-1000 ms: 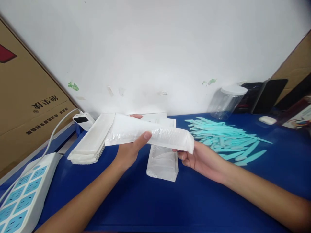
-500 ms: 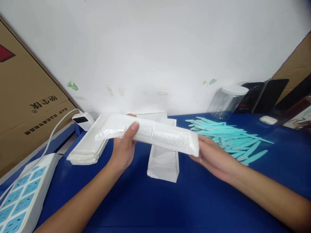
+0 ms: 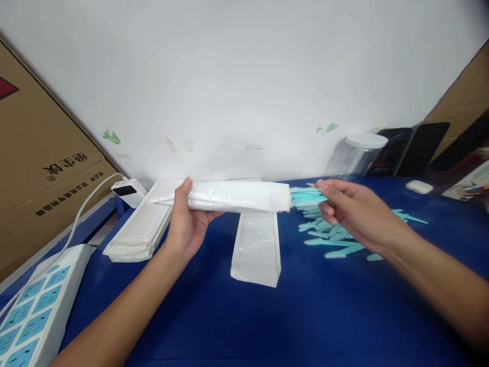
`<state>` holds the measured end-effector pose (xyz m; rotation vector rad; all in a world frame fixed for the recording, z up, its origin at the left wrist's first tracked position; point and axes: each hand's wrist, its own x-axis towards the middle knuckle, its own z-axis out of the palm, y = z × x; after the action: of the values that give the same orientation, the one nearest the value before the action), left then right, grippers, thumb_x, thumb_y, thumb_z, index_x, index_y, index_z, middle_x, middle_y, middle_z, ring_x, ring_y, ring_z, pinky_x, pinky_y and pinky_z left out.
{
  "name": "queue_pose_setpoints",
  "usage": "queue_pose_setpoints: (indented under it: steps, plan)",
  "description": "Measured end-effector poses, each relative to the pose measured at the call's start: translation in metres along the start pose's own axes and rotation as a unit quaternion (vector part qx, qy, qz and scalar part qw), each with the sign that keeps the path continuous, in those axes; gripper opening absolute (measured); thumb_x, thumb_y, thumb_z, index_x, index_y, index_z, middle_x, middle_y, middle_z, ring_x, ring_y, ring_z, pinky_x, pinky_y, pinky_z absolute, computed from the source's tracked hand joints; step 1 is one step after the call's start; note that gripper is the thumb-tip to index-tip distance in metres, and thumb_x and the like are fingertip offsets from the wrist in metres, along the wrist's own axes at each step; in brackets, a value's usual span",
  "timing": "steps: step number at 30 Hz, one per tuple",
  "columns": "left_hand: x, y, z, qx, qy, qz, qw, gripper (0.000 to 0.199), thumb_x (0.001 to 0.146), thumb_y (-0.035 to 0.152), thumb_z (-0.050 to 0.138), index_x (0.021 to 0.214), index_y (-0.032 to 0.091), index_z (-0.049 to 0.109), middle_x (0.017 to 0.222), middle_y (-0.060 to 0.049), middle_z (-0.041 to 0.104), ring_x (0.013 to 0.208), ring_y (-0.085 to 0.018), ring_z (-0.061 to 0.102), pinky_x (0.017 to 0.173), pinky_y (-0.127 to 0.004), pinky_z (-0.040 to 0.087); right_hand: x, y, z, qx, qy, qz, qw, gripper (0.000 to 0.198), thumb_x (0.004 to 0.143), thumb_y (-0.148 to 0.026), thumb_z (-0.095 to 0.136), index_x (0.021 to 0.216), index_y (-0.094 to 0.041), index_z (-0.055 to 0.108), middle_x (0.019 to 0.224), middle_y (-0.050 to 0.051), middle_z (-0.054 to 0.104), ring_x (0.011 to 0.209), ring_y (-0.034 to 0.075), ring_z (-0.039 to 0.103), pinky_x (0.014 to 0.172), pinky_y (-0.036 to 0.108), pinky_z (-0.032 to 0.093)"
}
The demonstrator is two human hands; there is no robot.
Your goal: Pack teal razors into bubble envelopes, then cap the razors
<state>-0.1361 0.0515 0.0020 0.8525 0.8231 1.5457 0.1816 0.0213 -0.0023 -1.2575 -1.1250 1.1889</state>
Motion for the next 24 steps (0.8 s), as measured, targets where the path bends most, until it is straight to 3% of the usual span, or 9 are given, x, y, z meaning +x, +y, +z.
queue_pose_setpoints:
  steps: [6,10,14,18,24]
  plan:
    - [0.01,0.001,-0.008,-0.027,0.059,-0.059,0.996,0.029,0.101,0.047,0.068,0.115,0.023,0.073,0.111,-0.004,0.08,0.087,-0.021,0.079,0.064,-0.029,0.068,0.014,-0.014,-0.028,-0.019,-0.013,-0.013,1.0,0.056,0.077,-0.066,0.092,0.096,-0.02,0.068,0.058,-0.007,0.048,0.054,0.01,0.043,0.054,0.025,0.034]
    - [0.01,0.002,-0.009,-0.036,0.058,-0.071,0.995,0.028,0.101,0.047,0.067,0.116,0.023,0.072,0.11,-0.004,0.08,0.084,-0.02,0.079,0.064,-0.029,0.067,0.026,-0.02,-0.062,-0.079,-0.007,-0.021,0.997,0.056,0.076,-0.067,0.092,0.09,-0.019,0.067,0.058,-0.005,0.047,0.057,0.01,0.042,0.052,0.024,0.032]
    - [0.008,0.004,-0.008,-0.037,0.051,-0.073,0.995,0.03,0.101,0.047,0.066,0.117,0.022,0.072,0.108,-0.005,0.08,0.082,-0.02,0.078,0.064,-0.028,0.067,0.043,-0.017,-0.109,-0.136,0.001,0.028,0.99,0.065,0.069,-0.074,0.092,0.097,-0.019,0.071,0.06,-0.004,0.049,0.059,0.011,0.041,0.052,0.025,0.035]
    - [0.007,0.003,-0.007,-0.036,0.044,-0.076,0.995,0.031,0.1,0.047,0.067,0.117,0.022,0.072,0.107,-0.005,0.08,0.081,-0.02,0.077,0.062,-0.028,0.066,0.057,-0.007,-0.149,-0.19,-0.04,0.095,0.976,0.063,0.072,-0.075,0.09,0.096,-0.02,0.071,0.064,-0.003,0.05,0.061,0.011,0.039,0.054,0.026,0.036]
    - [0.006,0.002,-0.008,-0.033,0.034,-0.086,0.995,0.028,0.101,0.046,0.066,0.114,0.022,0.071,0.105,-0.003,0.079,0.081,-0.019,0.076,0.062,-0.029,0.065,0.063,0.005,-0.169,-0.301,-0.056,0.149,0.94,0.079,0.065,-0.091,0.081,0.098,-0.02,0.07,0.062,-0.002,0.052,0.058,0.012,0.037,0.052,0.028,0.033]
